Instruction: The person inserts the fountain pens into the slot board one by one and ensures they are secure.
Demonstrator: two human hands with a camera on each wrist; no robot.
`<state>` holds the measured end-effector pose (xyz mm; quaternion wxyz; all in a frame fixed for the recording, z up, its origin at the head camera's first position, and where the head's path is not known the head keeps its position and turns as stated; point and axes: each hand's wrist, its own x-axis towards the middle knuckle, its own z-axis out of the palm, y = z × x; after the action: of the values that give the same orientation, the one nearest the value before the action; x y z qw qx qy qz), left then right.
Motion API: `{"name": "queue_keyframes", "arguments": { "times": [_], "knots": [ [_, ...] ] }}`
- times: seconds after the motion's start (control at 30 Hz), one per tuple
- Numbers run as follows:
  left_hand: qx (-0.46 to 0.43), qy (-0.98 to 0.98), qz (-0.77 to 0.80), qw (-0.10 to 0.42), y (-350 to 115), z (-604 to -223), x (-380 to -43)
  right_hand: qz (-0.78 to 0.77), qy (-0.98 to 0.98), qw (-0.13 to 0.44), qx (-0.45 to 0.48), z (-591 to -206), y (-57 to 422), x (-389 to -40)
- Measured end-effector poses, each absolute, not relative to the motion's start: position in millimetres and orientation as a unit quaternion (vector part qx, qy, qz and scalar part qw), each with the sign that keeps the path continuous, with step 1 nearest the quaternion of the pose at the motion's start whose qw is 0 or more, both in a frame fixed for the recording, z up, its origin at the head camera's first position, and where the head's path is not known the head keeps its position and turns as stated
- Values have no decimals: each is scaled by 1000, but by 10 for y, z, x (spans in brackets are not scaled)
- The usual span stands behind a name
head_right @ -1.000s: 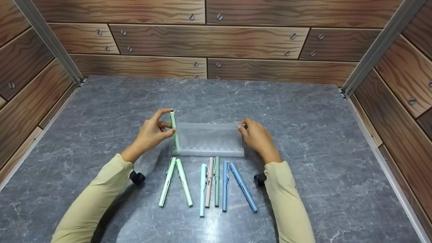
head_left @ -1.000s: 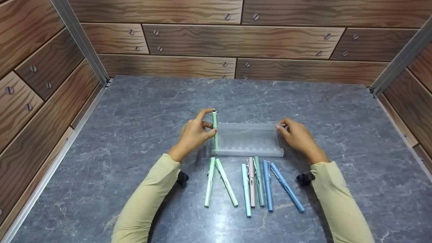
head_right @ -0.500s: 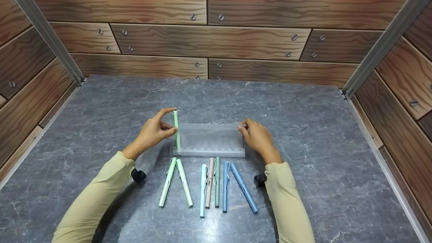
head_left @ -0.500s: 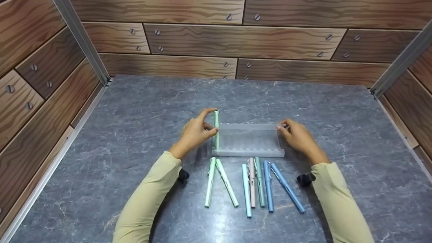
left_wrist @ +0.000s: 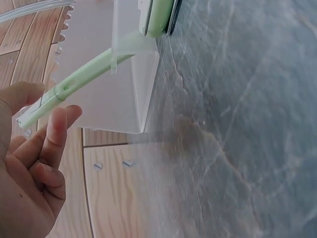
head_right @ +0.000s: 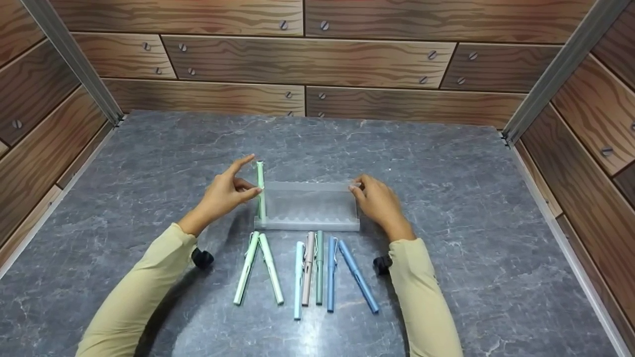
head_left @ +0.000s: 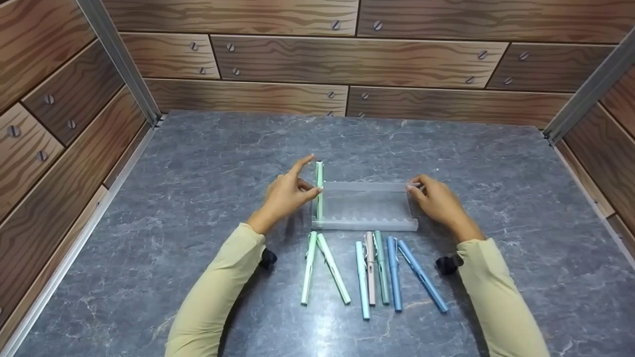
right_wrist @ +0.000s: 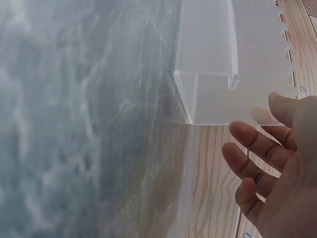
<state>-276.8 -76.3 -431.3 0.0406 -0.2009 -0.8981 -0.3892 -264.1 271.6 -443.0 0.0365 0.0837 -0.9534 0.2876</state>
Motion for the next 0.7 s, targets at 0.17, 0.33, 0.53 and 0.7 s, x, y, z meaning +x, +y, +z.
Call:
{"name": "queue_keyframes", "arguments": {
  "times": [0.17,0.33,0.53,0.7],
  "knots": [
    [-198,-904,-374,53,-827,-4308,-2719,289,-953,32,82,-4425,2717,-2631],
    [-207,-905,-367,59,-868,-4303,-2682,293,-952,34,84,-4418,2739,-2633],
    [-206,-904,-370,59,-907,-4322,-2633,300,-949,34,86,-4426,2740,-2646],
    [-208,-906,-365,55,-939,-4329,-2575,302,-949,34,87,-4436,2730,-2648]
  ]
}}
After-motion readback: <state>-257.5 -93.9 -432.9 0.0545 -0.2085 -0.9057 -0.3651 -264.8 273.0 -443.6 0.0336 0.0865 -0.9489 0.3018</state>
